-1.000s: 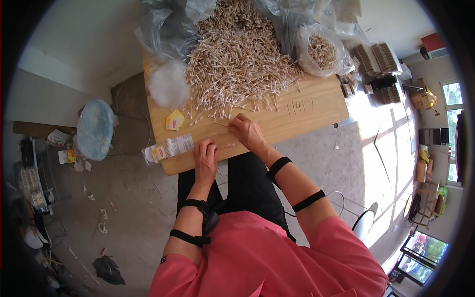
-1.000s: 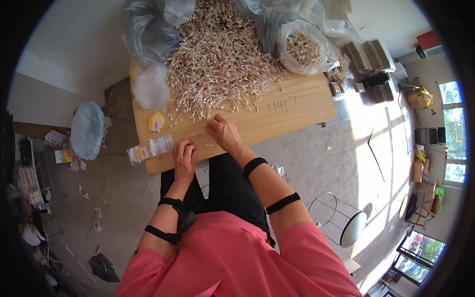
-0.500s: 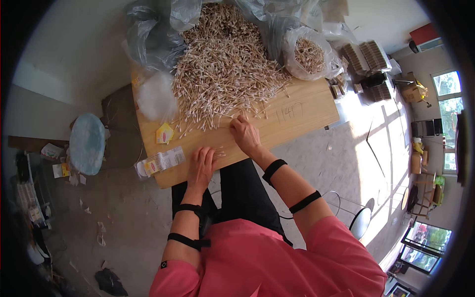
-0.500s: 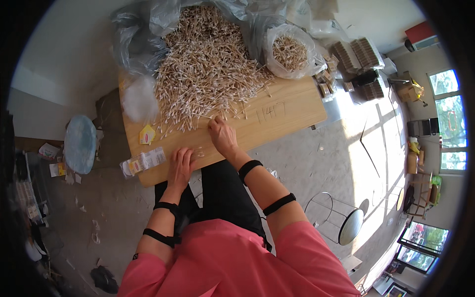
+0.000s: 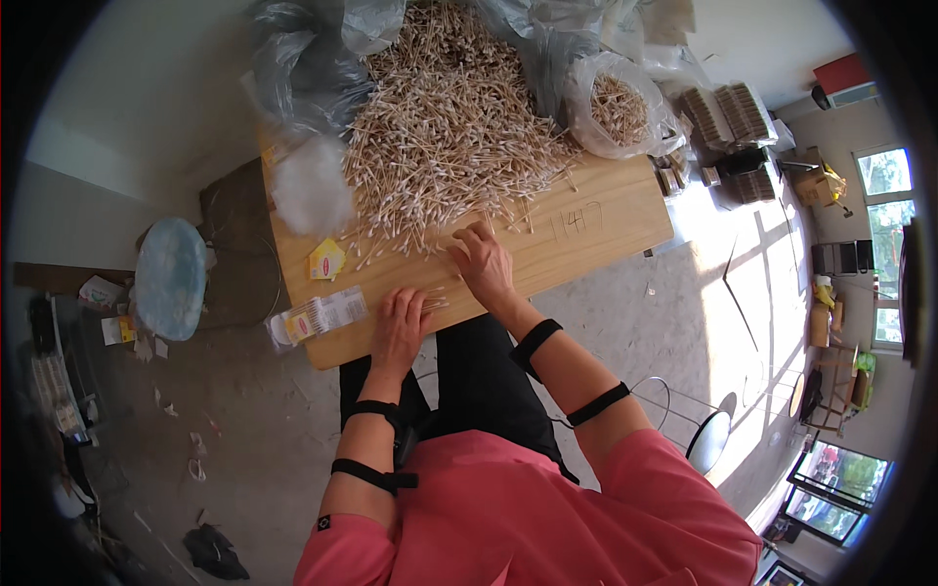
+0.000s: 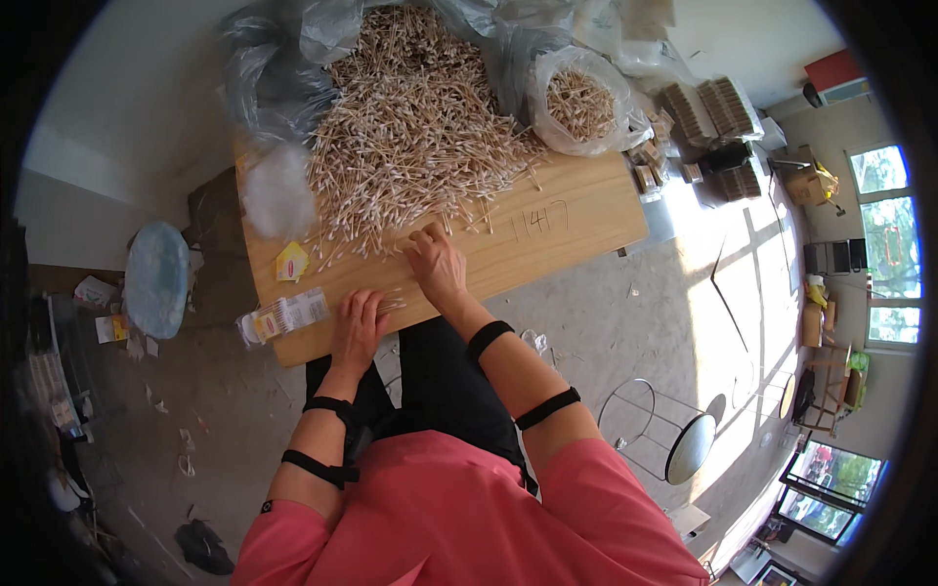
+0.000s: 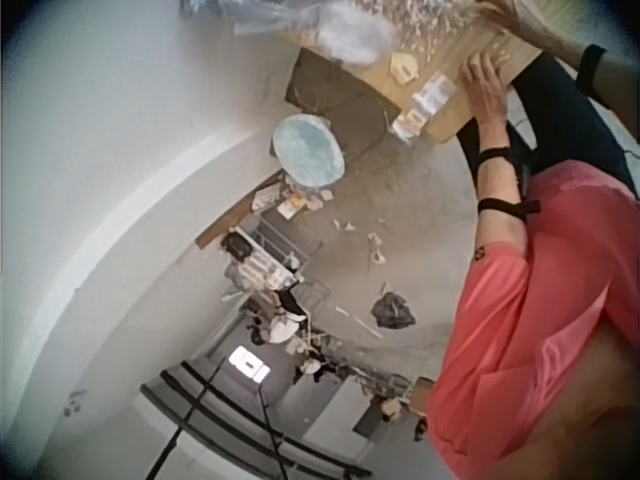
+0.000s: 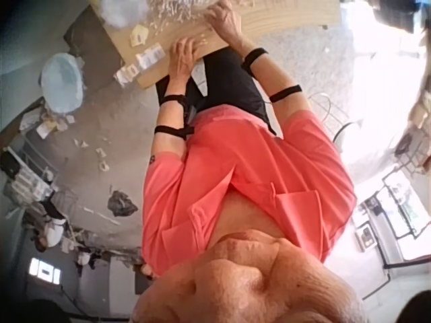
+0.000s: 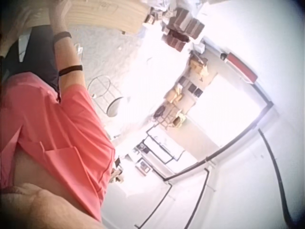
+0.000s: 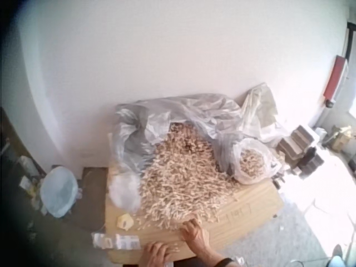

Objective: Organize a group of cotton swabs and place them into a small plastic package.

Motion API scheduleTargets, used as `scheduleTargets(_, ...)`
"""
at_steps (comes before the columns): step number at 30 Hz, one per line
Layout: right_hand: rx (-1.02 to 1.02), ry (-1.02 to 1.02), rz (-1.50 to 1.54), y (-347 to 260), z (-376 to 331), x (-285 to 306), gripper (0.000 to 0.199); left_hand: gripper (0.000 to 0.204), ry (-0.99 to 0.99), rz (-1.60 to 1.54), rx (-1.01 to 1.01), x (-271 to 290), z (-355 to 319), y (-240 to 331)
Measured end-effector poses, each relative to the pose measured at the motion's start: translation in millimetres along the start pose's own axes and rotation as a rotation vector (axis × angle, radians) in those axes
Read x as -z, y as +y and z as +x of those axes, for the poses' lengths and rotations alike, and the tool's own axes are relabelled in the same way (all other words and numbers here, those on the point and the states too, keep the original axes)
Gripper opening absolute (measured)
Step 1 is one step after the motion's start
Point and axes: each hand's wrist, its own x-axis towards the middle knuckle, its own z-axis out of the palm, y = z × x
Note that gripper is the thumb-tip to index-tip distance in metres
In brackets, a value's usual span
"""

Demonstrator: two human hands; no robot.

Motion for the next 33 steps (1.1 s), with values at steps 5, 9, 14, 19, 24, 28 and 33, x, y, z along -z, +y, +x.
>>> scheduleTargets(5,-0.119,0.051,0.013,-2,-27,6,0.021,0.051,-0.04,-0.051,0.0,1,1,-1)
scheduleTargets(9,0.002,0.035,-0.019,-2,-23,3,0.015,0.052,-0.03,-0.049,-0.021,2,1,-1)
scheduleTargets(14,0.016,-0.151,0.02,2,-30,-3,0.01,0.047,-0.059,-0.051,-0.001,0,-3,-2)
scheduleTargets(19,0.191,-0.16,0.074,-2,-36,-10,0.015,0.051,-0.03,0.039,-0.064,3,7,2)
scheduleTargets(24,0.225,-0.208,0.041,6,-15,-3,0.015,0.051,-0.058,0.039,-0.074,2,4,-3)
scheduleTargets(28,0.052,-0.154,0.034,9,-10,-2,0.011,0.053,-0.055,0.018,-0.064,-1,3,-4)
scheduleTargets(33,-0.209,0.044,0.004,-14,17,-22,0.017,0.056,-0.042,0.044,-0.091,2,4,2)
